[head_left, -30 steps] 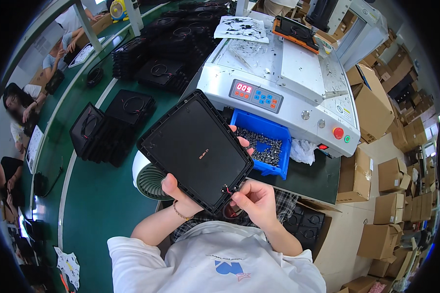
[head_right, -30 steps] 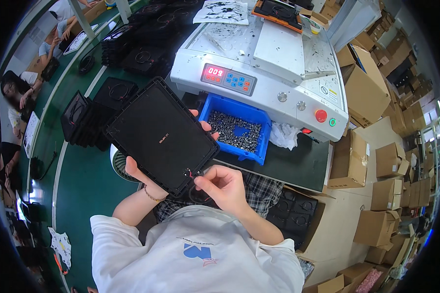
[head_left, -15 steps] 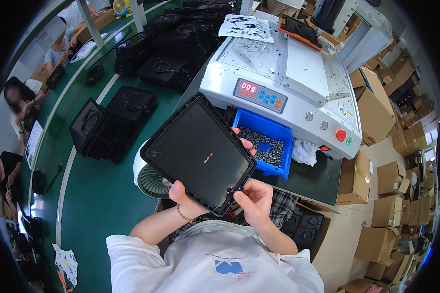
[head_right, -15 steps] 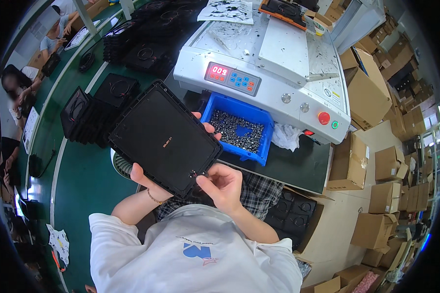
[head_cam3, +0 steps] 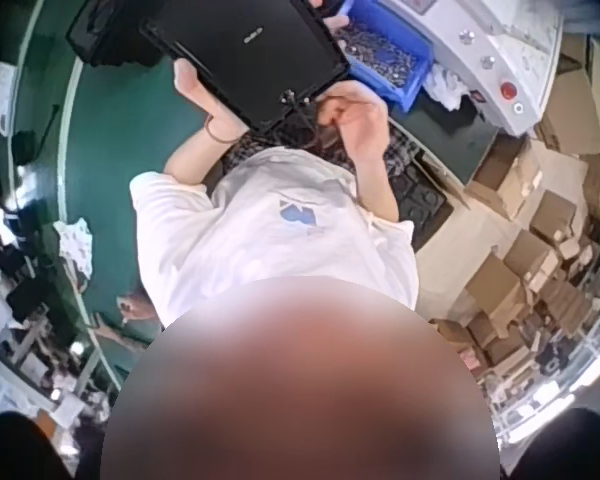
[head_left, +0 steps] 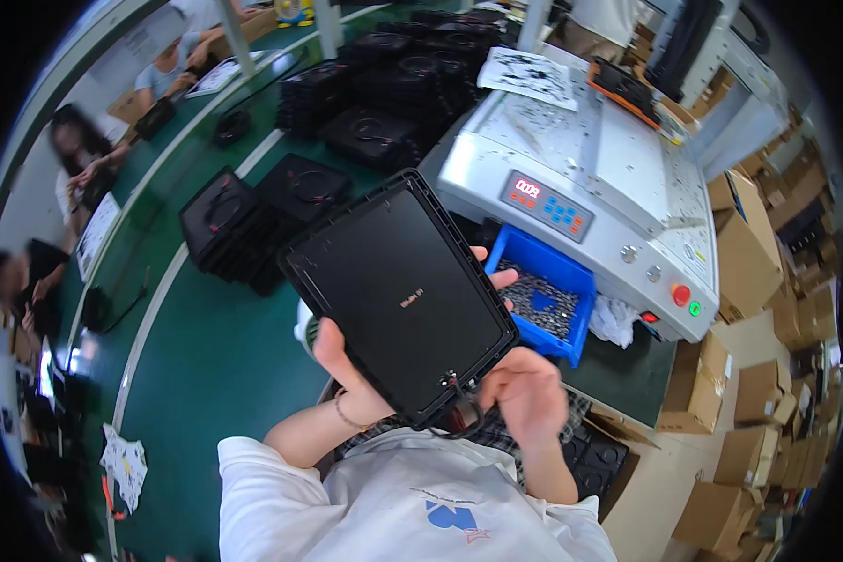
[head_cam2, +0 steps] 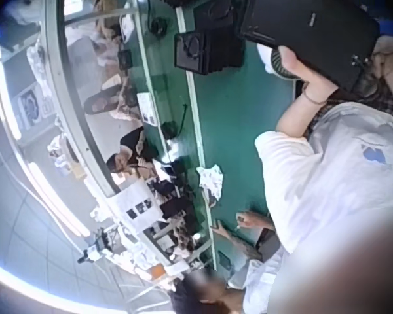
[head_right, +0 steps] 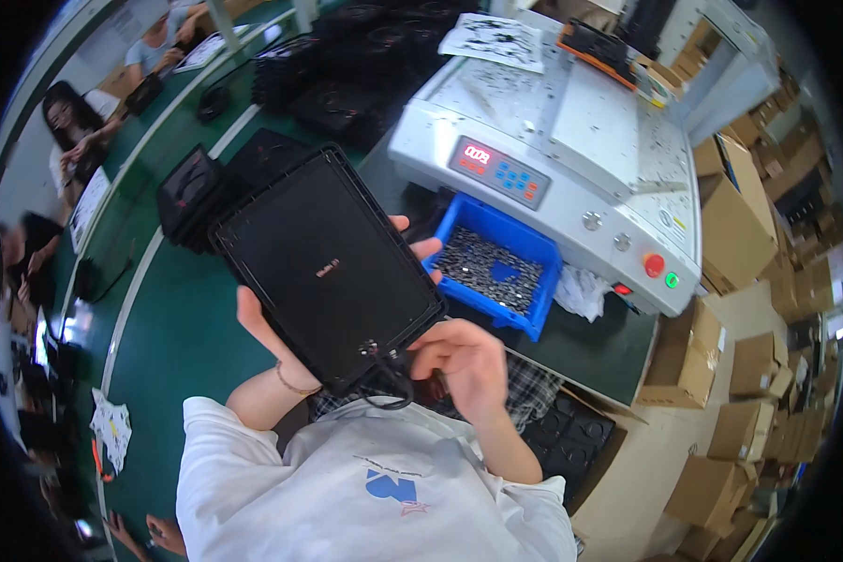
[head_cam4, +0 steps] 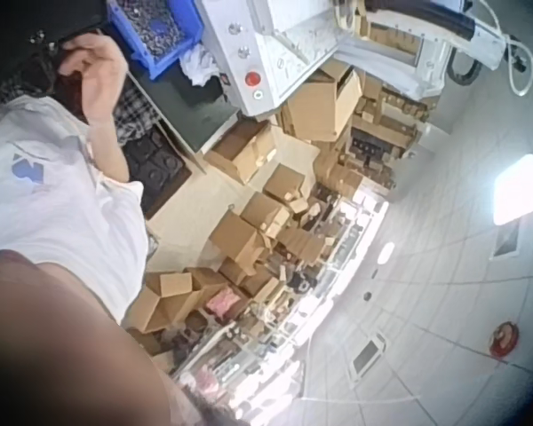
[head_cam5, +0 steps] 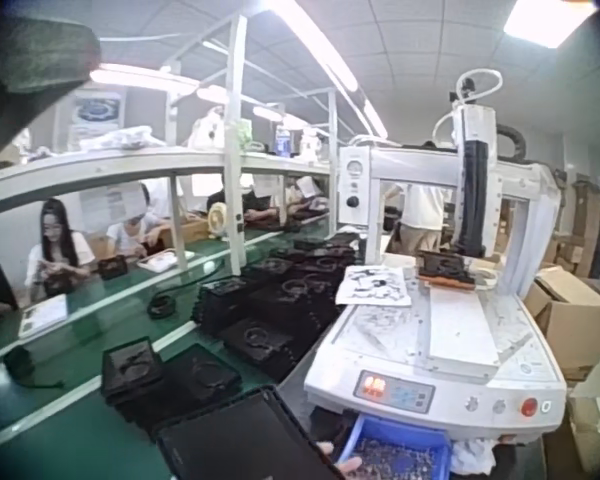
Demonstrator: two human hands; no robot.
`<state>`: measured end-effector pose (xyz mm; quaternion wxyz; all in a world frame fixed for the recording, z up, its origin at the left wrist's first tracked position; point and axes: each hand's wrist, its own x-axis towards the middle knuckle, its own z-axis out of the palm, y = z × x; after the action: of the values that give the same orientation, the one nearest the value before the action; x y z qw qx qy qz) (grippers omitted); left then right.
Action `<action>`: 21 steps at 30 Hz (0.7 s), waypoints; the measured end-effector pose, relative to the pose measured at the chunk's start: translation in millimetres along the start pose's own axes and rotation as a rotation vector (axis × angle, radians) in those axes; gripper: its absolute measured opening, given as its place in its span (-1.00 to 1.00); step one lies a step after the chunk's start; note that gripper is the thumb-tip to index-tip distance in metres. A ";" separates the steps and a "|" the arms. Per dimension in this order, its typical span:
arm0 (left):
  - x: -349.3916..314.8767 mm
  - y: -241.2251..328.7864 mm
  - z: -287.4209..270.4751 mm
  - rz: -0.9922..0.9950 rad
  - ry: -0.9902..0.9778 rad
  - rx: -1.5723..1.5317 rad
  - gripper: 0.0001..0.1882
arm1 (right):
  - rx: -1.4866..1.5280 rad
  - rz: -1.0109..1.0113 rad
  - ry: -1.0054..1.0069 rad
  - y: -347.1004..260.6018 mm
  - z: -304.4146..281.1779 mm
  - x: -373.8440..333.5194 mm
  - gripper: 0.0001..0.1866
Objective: Assembling solar junction boxes by manually placing wires and metal components into a plastic housing and using an automated machine to secure them.
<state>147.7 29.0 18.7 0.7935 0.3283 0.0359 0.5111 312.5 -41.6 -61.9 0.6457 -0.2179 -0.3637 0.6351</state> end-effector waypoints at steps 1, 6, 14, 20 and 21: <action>-6.9 10.2 2.3 0.044 0.073 -0.015 0.24 | -0.075 -0.015 0.016 -6.1 -3.1 0.1 -0.28; -87.9 72.3 -18.8 0.450 0.468 0.145 -0.03 | 0.140 -0.174 0.059 -32.0 -22.1 -0.6 -0.48; -306.4 123.2 -100.7 0.648 1.120 0.375 -0.41 | 0.191 -0.256 0.088 -46.2 -49.3 6.9 -0.57; -432.5 141.3 -108.6 0.614 1.539 0.444 -0.17 | 0.194 -0.257 0.085 -49.0 -58.9 12.1 -0.59; -440.9 152.4 -109.4 0.620 1.600 0.311 -0.17 | 0.187 -0.260 0.078 -49.2 -59.3 12.5 -0.59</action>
<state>-224.7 -246.1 -104.8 0.3013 -0.0296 0.5608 0.7706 388.4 -23.5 -60.9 0.7534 -0.1325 -0.3029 0.5684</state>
